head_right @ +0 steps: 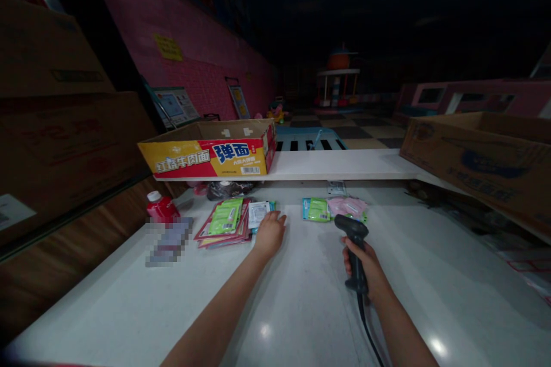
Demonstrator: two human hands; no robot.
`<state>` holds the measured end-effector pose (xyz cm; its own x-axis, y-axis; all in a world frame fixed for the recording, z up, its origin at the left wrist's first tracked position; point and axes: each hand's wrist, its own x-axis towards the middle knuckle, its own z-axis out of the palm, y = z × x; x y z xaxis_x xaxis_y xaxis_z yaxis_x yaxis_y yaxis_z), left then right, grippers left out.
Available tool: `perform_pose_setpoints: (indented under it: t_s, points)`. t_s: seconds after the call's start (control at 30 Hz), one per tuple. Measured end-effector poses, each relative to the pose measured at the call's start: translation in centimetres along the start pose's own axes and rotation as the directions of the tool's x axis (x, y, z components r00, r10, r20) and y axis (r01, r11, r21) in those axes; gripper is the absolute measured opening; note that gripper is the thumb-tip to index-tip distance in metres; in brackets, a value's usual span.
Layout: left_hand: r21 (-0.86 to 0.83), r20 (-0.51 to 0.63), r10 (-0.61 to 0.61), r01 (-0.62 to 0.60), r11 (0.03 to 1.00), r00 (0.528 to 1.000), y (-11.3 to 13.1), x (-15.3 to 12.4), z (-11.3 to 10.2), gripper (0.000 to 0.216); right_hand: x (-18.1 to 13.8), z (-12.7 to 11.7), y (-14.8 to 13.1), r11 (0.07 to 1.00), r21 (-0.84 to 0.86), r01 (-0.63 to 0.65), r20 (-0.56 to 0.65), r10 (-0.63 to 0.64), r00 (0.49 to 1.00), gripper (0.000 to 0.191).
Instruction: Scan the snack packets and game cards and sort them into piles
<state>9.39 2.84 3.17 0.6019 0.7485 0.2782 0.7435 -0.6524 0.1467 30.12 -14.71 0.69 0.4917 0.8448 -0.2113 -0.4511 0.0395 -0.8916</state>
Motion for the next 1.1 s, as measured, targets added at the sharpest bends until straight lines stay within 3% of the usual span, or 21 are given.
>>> perform_pose_setpoints:
  t_s: [0.13, 0.3, 0.4, 0.5, 0.67, 0.87, 1.1]
  points:
    - [-0.161, 0.002, -0.005, 0.005, 0.987, 1.000, 2.9, 1.9, 1.0, 0.025, 0.0, -0.1, -0.3, 1.000, 0.001, -0.016, 0.024, 0.016, 1.000, 0.050]
    - [-0.262, -0.021, -0.211, 0.198, 0.944, 0.977, 6.8, 5.2, 2.6, 0.019, 0.0, 0.2, -0.5, 1.000, 0.007, -0.018, 0.018, 0.018, 1.000, 0.050]
    - [-0.260, -0.045, -0.371, 0.348, 0.901, 0.927, 8.8, 6.6, 3.1, 0.037, 0.0, 0.4, -0.7, 1.000, 0.029, -0.011, 0.007, 0.011, 1.000, 0.050]
    - [-0.194, 0.012, -0.497, 0.489, 0.850, 0.868, 9.9, 7.3, 3.4, 0.057, 0.1, 0.5, -0.6, 0.998, 0.060, -0.012, -0.027, 0.014, 1.000, 0.055]
    - [-0.146, 0.097, -0.557, 0.566, 0.812, 0.825, 10.3, 7.4, 3.5, 0.062, 0.6, 0.3, -0.2, 0.997, 0.076, 0.001, -0.021, 0.001, 1.000, 0.053]
    - [-0.137, 0.061, -0.569, 0.572, 0.809, 0.820, 9.9, 7.3, 3.5, 0.062, 0.5, 0.3, -0.3, 0.997, 0.076, 0.004, -0.025, -0.003, 1.000, 0.051]
    - [-0.186, 0.110, -0.573, 0.583, 0.791, 0.812, 9.0, 7.3, 3.7, 0.039, 0.0, 0.6, -0.5, 0.998, 0.054, 0.018, -0.034, -0.017, 0.999, 0.048]
